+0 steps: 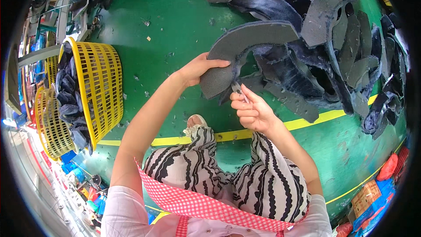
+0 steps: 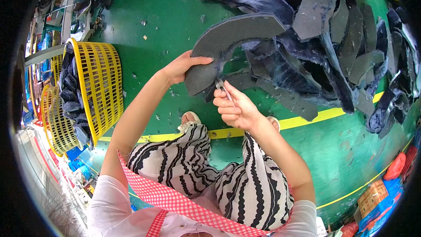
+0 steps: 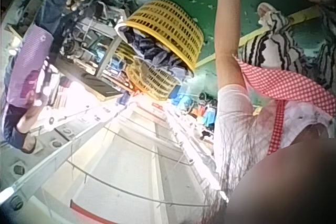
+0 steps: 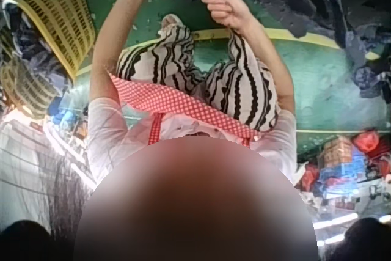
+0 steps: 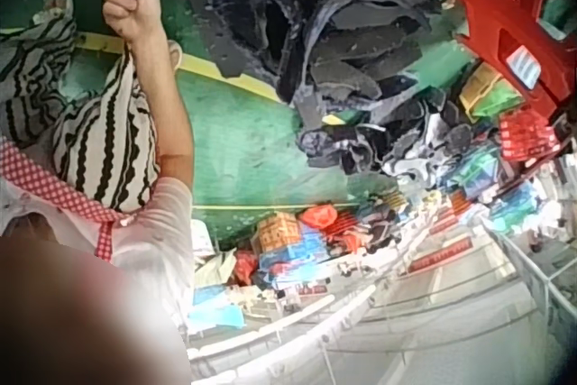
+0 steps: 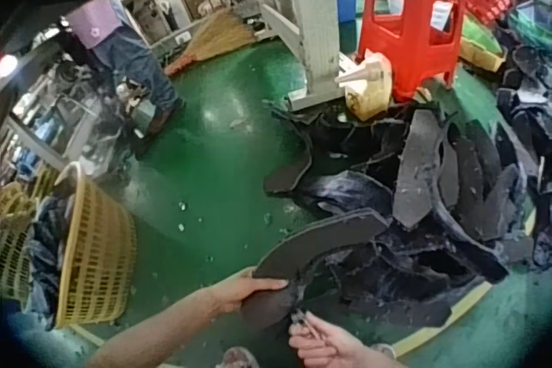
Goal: Trimming excess material from shoe lining components using a small blade.
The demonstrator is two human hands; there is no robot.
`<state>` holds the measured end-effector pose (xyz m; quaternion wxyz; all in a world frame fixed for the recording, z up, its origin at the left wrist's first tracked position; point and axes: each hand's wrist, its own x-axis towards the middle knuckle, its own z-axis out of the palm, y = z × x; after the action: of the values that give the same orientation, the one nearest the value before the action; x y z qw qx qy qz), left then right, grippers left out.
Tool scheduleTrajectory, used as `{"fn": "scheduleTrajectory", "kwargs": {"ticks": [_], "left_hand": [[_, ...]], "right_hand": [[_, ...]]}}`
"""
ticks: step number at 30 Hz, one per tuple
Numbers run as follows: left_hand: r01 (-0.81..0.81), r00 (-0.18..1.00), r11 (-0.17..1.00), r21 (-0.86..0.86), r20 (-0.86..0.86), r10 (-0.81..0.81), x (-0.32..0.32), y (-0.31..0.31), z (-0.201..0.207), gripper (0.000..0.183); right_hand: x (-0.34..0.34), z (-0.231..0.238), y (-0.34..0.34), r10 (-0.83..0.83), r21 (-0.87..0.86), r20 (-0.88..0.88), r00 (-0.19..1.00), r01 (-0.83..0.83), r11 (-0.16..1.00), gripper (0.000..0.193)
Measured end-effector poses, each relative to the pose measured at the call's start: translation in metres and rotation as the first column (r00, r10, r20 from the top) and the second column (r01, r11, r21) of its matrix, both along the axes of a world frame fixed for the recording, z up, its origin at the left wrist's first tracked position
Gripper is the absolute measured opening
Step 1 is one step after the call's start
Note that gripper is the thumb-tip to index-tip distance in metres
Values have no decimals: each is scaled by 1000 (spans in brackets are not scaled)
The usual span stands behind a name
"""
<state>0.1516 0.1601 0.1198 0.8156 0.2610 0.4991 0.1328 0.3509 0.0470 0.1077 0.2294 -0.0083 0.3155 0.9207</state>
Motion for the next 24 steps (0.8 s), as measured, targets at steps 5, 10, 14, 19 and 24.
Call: {"fn": "scheduleTrajectory", "kwargs": {"ticks": [5, 10, 14, 19, 24], "left_hand": [[83, 995, 996, -20, -62, -84, 1, 5, 13, 48], [-75, 996, 996, 41, -51, 77, -8, 36, 46, 53], [-132, 827, 991, -2, 550, 111, 11, 60, 31, 55], [860, 507, 5, 510, -854, -120, 55, -29, -66, 78], [902, 353, 334, 275, -913, -202, 39, -36, -70, 34]], "right_hand": [[0, -9, 0, -37, -94, 97, 995, 47, 994, 34], [9, 20, -7, 160, 252, 458, 875, -300, 920, 32], [35, 29, 1, -754, 341, 515, -407, -710, 616, 21], [81, 10, 49, -810, -129, 131, -572, -819, 558, 38], [192, -25, 108, -774, -226, 84, -627, -769, 598, 21]]}}
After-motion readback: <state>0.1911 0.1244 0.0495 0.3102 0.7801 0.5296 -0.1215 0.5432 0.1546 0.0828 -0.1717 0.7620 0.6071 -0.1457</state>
